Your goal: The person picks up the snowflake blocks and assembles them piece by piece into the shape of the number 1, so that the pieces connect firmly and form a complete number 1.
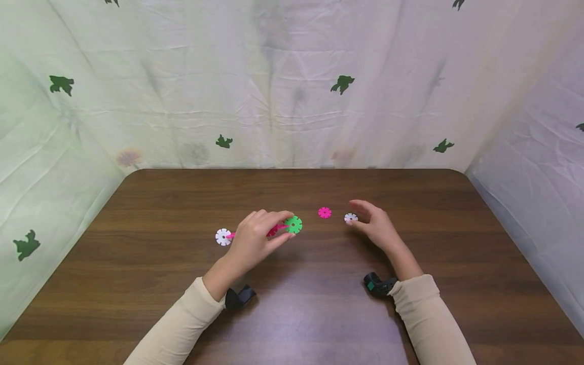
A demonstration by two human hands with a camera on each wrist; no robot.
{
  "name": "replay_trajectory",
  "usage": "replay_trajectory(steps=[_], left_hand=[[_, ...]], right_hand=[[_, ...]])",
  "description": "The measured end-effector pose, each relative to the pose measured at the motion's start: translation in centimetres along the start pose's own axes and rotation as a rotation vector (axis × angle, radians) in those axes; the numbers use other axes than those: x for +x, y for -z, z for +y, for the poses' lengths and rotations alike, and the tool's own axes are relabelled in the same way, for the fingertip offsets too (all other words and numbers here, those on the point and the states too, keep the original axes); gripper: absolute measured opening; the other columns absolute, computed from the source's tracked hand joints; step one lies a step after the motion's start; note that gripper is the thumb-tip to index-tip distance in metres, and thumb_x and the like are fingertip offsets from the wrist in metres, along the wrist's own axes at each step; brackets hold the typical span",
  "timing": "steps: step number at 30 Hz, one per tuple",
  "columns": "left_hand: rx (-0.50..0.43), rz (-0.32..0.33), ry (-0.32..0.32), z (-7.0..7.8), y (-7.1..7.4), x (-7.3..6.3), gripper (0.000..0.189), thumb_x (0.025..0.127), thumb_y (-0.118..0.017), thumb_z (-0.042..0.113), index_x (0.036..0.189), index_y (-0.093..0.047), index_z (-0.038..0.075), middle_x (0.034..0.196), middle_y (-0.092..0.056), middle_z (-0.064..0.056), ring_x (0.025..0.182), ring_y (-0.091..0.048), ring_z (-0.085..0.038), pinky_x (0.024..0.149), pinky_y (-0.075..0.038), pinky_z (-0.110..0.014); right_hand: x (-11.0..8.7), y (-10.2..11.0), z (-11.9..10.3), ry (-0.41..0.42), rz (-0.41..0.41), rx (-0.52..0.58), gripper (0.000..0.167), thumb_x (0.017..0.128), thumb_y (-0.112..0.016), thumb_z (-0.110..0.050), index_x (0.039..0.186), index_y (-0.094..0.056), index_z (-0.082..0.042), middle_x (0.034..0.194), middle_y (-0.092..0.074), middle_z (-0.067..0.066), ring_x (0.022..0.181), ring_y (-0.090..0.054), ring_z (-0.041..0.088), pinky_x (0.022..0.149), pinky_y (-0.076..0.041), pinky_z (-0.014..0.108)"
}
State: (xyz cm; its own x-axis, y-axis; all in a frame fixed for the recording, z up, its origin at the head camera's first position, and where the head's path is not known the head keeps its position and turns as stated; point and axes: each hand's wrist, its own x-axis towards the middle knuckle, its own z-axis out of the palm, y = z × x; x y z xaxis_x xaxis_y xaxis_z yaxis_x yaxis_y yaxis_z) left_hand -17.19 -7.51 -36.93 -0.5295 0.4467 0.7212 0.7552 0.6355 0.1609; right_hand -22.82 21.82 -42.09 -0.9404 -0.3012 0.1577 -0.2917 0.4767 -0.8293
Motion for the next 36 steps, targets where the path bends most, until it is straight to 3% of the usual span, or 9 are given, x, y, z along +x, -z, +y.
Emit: replay_trajectory(steps=[13, 20, 25, 30, 36], left_hand=[[0.018, -0.012, -0.006, -0.1, 0.1, 0.0, 0.03, 0.073, -0.075, 0.022, 0.1, -0.066, 0.012, 0.09, -0.066, 0.005, 0.064, -0.048, -0.012, 0.058, -0.036, -0.023], [0.018, -0.014, -0.008, -0.2, 0.1, -0.1, 0.031, 0.073, -0.075, 0.022, 0.1, -0.066, 0.012, 0.09, -0.066, 0.005, 0.064, -0.048, -0.011, 0.058, -0.036, -0.022], [0.014, -0.016, -0.006, -0.1, 0.1, -0.1, 0.03, 0.073, -0.075, 0.023, 0.1, -0.066, 0.012, 0.09, -0.065, 0.006, 0.064, -0.047, -0.011, 0.058, -0.035, -0.022], [0.007, -0.018, -0.003, -0.1, 0.0, -0.1, 0.03, 0.073, -0.075, 0.023, 0.1, -0.066, 0.012, 0.09, -0.066, 0.005, 0.063, -0.047, -0.011, 0.058, -0.035, -0.022], [-0.002, -0.016, 0.001, -0.1, 0.0, -0.2, 0.03, 0.073, -0.075, 0.024, 0.099, -0.066, 0.012, 0.089, -0.065, 0.006, 0.063, -0.047, -0.011, 0.058, -0.035, -0.022]], right_hand=[[0.2, -0.2, 1.2, -0.03, -0.01, -0.225, 0.037, 0.084, -0.064, -0.013, 0.119, -0.055, -0.003, 0.112, -0.057, 0.016, 0.097, -0.054, 0.03, 0.081, -0.043, 0.044], [0.2, -0.3, 1.0, -0.015, -0.025, -0.257, 0.034, 0.081, -0.067, -0.012, 0.111, -0.058, 0.001, 0.099, -0.051, 0.015, 0.086, -0.05, 0.027, 0.073, -0.042, 0.038], [0.1, -0.3, 0.7, 0.0, -0.018, -0.288, 0.027, 0.08, -0.068, -0.012, 0.104, -0.06, -0.004, 0.088, -0.053, 0.009, 0.075, -0.048, 0.021, 0.065, -0.039, 0.034], [0.0, -0.2, 0.1, -0.025, -0.059, -0.272, 0.026, 0.085, -0.063, -0.012, 0.11, -0.06, -0.009, 0.094, -0.06, 0.008, 0.078, -0.052, 0.021, 0.067, -0.042, 0.036], [0.1, -0.1, -1.1, 0.041, -0.065, -0.22, 0.031, 0.086, -0.06, -0.009, 0.116, -0.057, -0.007, 0.098, -0.061, 0.007, 0.077, -0.055, 0.02, 0.065, -0.046, 0.035]])
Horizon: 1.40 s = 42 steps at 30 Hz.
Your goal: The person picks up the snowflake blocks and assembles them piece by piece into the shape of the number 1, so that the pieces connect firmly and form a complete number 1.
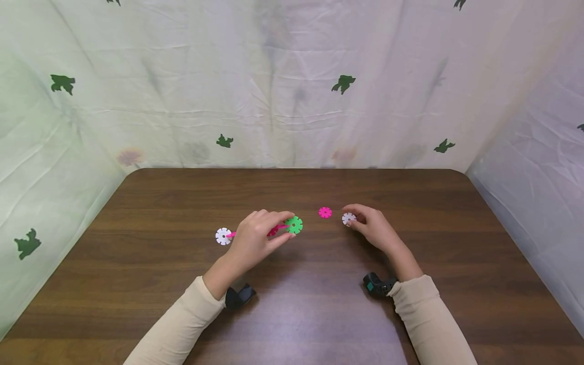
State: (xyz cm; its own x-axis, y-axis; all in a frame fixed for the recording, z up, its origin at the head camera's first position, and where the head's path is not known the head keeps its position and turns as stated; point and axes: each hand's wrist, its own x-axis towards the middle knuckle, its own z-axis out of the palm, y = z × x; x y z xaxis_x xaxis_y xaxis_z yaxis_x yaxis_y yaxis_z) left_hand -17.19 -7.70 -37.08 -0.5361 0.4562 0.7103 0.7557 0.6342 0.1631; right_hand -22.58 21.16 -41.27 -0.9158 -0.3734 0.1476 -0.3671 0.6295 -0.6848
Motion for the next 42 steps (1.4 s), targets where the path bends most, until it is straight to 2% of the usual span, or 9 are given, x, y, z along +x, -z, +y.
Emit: replay_trajectory(steps=[3, 8, 18, 29, 35, 42], left_hand=[[-0.002, 0.0, 0.002, 0.0, 0.0, 0.0, 0.03, 0.072, -0.075, 0.024, 0.099, -0.066, 0.012, 0.088, -0.065, 0.006, 0.063, -0.047, -0.011, 0.058, -0.035, -0.022], [-0.008, -0.003, 0.007, 0.1, 0.0, 0.0, 0.03, 0.072, -0.076, 0.023, 0.098, -0.066, 0.012, 0.087, -0.065, 0.006, 0.063, -0.046, -0.01, 0.057, -0.034, -0.021], [-0.015, -0.027, 0.01, 0.2, -0.1, 0.0, 0.03, 0.073, -0.075, 0.023, 0.1, -0.066, 0.012, 0.088, -0.065, 0.007, 0.063, -0.045, -0.009, 0.058, -0.035, -0.021], [-0.018, -0.052, 0.012, 0.3, -0.1, 0.1, 0.032, 0.073, -0.075, 0.025, 0.101, -0.065, 0.012, 0.091, -0.065, 0.006, 0.065, -0.047, -0.009, 0.059, -0.037, -0.021], [-0.029, -0.051, 0.003, 0.5, -0.1, 0.1, 0.032, 0.073, -0.075, 0.025, 0.1, -0.066, 0.011, 0.09, -0.065, 0.005, 0.064, -0.047, -0.009, 0.058, -0.037, -0.021], [-0.047, -0.049, -0.01, 0.7, -0.1, 0.1, 0.031, 0.073, -0.075, 0.024, 0.1, -0.066, 0.011, 0.086, -0.065, 0.006, 0.062, -0.045, -0.008, 0.057, -0.036, -0.021]], right_hand=[[0.0, 0.1, -0.9, 0.022, 0.016, 0.026, 0.029, 0.085, -0.061, -0.009, 0.113, -0.055, -0.005, 0.101, -0.06, 0.008, 0.082, -0.057, 0.021, 0.069, -0.047, 0.036], [-0.1, 0.5, -2.6, 0.039, 0.042, 0.047, 0.023, 0.084, -0.063, -0.009, 0.106, -0.056, -0.006, 0.093, -0.06, 0.006, 0.08, -0.057, 0.019, 0.067, -0.048, 0.034], [-0.8, 0.6, -6.0, 0.124, 0.056, 0.089, 0.019, 0.083, -0.063, -0.012, 0.1, -0.058, -0.008, 0.087, -0.06, 0.002, 0.077, -0.056, 0.016, 0.066, -0.048, 0.03], [-1.1, -0.1, -8.1, 0.26, 0.056, 0.11, 0.014, 0.079, -0.066, -0.004, 0.09, -0.06, -0.009, 0.083, -0.06, -0.002, 0.073, -0.057, 0.011, 0.067, -0.048, 0.029], [-1.4, -0.5, -9.2, 0.312, 0.067, 0.133, 0.014, 0.077, -0.067, 0.0, 0.087, -0.06, -0.007, 0.082, -0.061, 0.0, 0.071, -0.057, 0.011, 0.064, -0.048, 0.03], [-2.0, -0.2, -12.0, 0.417, 0.104, 0.123, 0.016, 0.072, -0.067, 0.011, 0.082, -0.058, 0.002, 0.077, -0.06, 0.009, 0.066, -0.056, 0.015, 0.059, -0.047, 0.026]])
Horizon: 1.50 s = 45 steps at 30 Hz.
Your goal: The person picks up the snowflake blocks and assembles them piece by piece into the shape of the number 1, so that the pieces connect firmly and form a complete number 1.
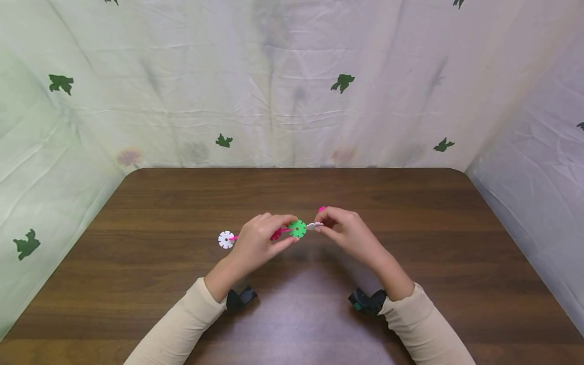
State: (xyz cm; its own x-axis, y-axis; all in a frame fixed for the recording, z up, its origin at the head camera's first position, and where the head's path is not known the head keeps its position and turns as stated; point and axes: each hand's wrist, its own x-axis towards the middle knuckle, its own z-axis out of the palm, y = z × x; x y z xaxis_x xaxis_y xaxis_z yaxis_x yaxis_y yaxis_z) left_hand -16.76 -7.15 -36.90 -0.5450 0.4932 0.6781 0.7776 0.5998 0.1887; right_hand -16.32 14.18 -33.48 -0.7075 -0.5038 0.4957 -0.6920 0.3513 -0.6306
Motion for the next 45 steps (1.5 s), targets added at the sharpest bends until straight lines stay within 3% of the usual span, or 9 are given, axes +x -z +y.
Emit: replay_trajectory(steps=[10, 20, 24, 28, 36, 45], left_hand=[[-0.049, 0.013, -0.011, 0.2, 0.0, 0.1, 0.03, 0.072, -0.076, 0.023, 0.098, -0.066, 0.01, 0.082, -0.063, 0.006, 0.062, -0.046, -0.007, 0.056, -0.036, -0.018], [-0.062, 0.032, -0.045, 0.5, 0.2, 0.3, 0.028, 0.073, -0.075, 0.023, 0.096, -0.066, 0.01, 0.081, -0.063, 0.006, 0.063, -0.048, -0.007, 0.056, -0.037, -0.018], [-0.063, 0.034, -0.049, 0.5, 0.2, 0.3, 0.028, 0.073, -0.075, 0.023, 0.096, -0.067, 0.01, 0.081, -0.063, 0.006, 0.063, -0.048, -0.007, 0.056, -0.037, -0.018], [-0.083, 0.016, -0.041, 0.2, 0.3, 0.3, 0.028, 0.073, -0.075, 0.023, 0.096, -0.066, 0.01, 0.081, -0.063, 0.006, 0.065, -0.05, -0.006, 0.057, -0.038, -0.018], [-0.102, -0.004, -0.029, -0.1, 0.3, 0.3, 0.028, 0.074, -0.074, 0.024, 0.097, -0.066, 0.009, 0.082, -0.063, 0.005, 0.068, -0.053, -0.007, 0.061, -0.041, -0.02], [-0.098, -0.025, -0.027, -0.2, 0.4, 0.3, 0.03, 0.074, -0.074, 0.025, 0.098, -0.066, 0.009, 0.086, -0.065, 0.004, 0.074, -0.057, -0.007, 0.069, -0.04, -0.024]], right_hand=[[-0.6, -0.9, 2.8, 0.083, 0.059, 0.082, 0.022, 0.07, -0.068, 0.01, 0.085, -0.065, -0.006, 0.08, -0.063, 0.002, 0.07, -0.057, 0.011, 0.062, -0.048, 0.021], [-0.5, -0.8, 1.7, 0.114, 0.06, 0.15, 0.021, 0.07, -0.067, 0.015, 0.082, -0.066, -0.002, 0.078, -0.065, 0.006, 0.067, -0.06, 0.017, 0.06, -0.049, 0.023], [-0.7, -1.2, 2.6, 0.103, 0.055, 0.179, 0.019, 0.072, -0.067, 0.01, 0.084, -0.067, -0.004, 0.079, -0.065, 0.006, 0.069, -0.06, 0.012, 0.06, -0.05, 0.025], [-0.7, -1.3, 2.5, 0.108, 0.056, 0.164, 0.02, 0.071, -0.067, 0.011, 0.087, -0.066, -0.001, 0.083, -0.064, 0.008, 0.073, -0.06, 0.013, 0.062, -0.05, 0.025], [-0.2, -0.4, 0.1, 0.113, 0.055, 0.085, 0.024, 0.068, -0.067, 0.017, 0.087, -0.062, 0.003, 0.085, -0.061, 0.012, 0.073, -0.059, 0.015, 0.065, -0.049, 0.025], [-0.6, -0.9, 2.7, 0.13, 0.047, 0.049, 0.025, 0.07, -0.068, 0.012, 0.087, -0.065, -0.007, 0.081, -0.062, 0.002, 0.073, -0.057, 0.009, 0.066, -0.047, 0.02]])
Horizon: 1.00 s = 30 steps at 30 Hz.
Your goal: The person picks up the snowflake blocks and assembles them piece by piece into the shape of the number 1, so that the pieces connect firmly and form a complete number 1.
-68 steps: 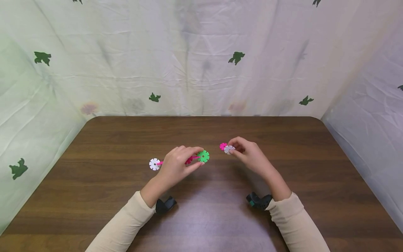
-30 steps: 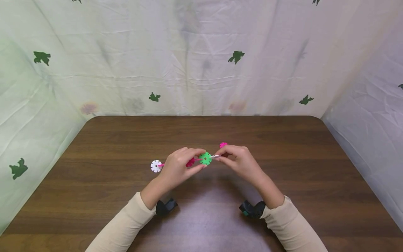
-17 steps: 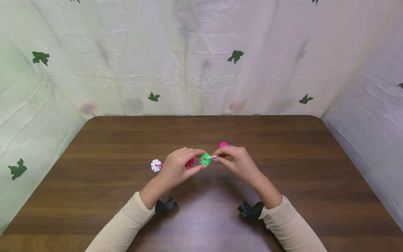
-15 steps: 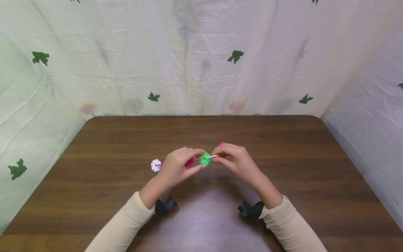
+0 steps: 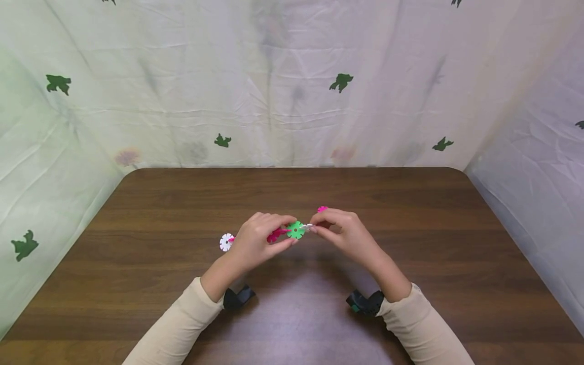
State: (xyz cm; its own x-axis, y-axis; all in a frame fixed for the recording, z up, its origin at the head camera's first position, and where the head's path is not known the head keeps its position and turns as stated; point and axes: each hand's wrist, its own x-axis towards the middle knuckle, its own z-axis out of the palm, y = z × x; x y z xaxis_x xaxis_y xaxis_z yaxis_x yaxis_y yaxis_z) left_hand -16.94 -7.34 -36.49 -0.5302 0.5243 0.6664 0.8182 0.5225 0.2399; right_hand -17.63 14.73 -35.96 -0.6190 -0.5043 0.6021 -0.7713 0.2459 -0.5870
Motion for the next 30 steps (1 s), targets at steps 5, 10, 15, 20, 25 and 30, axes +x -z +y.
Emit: replay_trajectory(steps=[5, 10, 15, 20, 25, 30], left_hand=[[-0.037, -0.004, -0.026, 0.0, 0.0, 0.0, 0.032, 0.073, -0.075, 0.019, 0.1, -0.065, 0.005, 0.09, -0.066, 0.0, 0.074, -0.058, -0.006, 0.077, -0.039, -0.026], [-0.081, -0.007, -0.034, 0.1, 0.0, 0.0, 0.036, 0.072, -0.075, 0.014, 0.104, -0.064, 0.003, 0.099, -0.065, -0.004, 0.087, -0.06, -0.009, 0.081, -0.039, -0.027], [-0.079, -0.029, -0.04, 0.5, 0.2, 0.1, 0.034, 0.075, -0.072, 0.013, 0.107, -0.062, 0.005, 0.103, -0.063, -0.003, 0.096, -0.057, -0.01, 0.08, -0.04, -0.026], [-0.012, -0.033, -0.034, 0.8, 0.2, 0.1, 0.037, 0.076, -0.072, 0.021, 0.108, -0.061, 0.007, 0.101, -0.063, -0.001, 0.089, -0.058, -0.008, 0.079, -0.039, -0.027], [0.057, -0.007, -0.034, 1.0, -0.1, 0.1, 0.039, 0.074, -0.074, 0.025, 0.107, -0.061, 0.008, 0.096, -0.064, 0.001, 0.08, -0.058, -0.009, 0.079, -0.038, -0.03], [0.082, 0.015, -0.022, 1.1, -0.2, 0.0, 0.038, 0.073, -0.075, 0.027, 0.105, -0.062, 0.01, 0.093, -0.064, 0.002, 0.077, -0.058, -0.009, 0.077, -0.037, -0.03]], right_hand=[[-0.2, -0.2, 0.1, -0.039, 0.016, 0.028, 0.022, 0.072, -0.067, 0.009, 0.086, -0.064, -0.007, 0.082, -0.061, 0.0, 0.072, -0.058, 0.011, 0.065, -0.049, 0.022], [0.2, -0.2, -1.3, -0.109, 0.017, 0.069, 0.018, 0.074, -0.065, 0.013, 0.085, -0.062, -0.001, 0.078, -0.062, 0.006, 0.067, -0.06, 0.02, 0.06, -0.05, 0.027], [0.6, -0.2, -2.7, -0.203, 0.002, 0.113, 0.012, 0.076, -0.062, 0.013, 0.084, -0.06, 0.003, 0.073, -0.061, 0.011, 0.062, -0.059, 0.025, 0.057, -0.05, 0.027], [0.3, -0.6, -1.8, -0.278, 0.008, 0.228, 0.008, 0.079, -0.061, 0.009, 0.086, -0.06, 0.004, 0.072, -0.061, 0.011, 0.06, -0.061, 0.025, 0.056, -0.051, 0.03], [-0.2, -1.3, -0.6, -0.316, -0.002, 0.337, 0.007, 0.082, -0.06, 0.005, 0.088, -0.058, 0.005, 0.069, -0.061, 0.011, 0.058, -0.061, 0.018, 0.057, -0.051, 0.033], [-0.3, -1.7, -0.5, -0.353, -0.009, 0.426, 0.009, 0.083, -0.06, 0.002, 0.09, -0.056, 0.007, 0.068, -0.06, 0.013, 0.058, -0.061, 0.02, 0.06, -0.051, 0.035]])
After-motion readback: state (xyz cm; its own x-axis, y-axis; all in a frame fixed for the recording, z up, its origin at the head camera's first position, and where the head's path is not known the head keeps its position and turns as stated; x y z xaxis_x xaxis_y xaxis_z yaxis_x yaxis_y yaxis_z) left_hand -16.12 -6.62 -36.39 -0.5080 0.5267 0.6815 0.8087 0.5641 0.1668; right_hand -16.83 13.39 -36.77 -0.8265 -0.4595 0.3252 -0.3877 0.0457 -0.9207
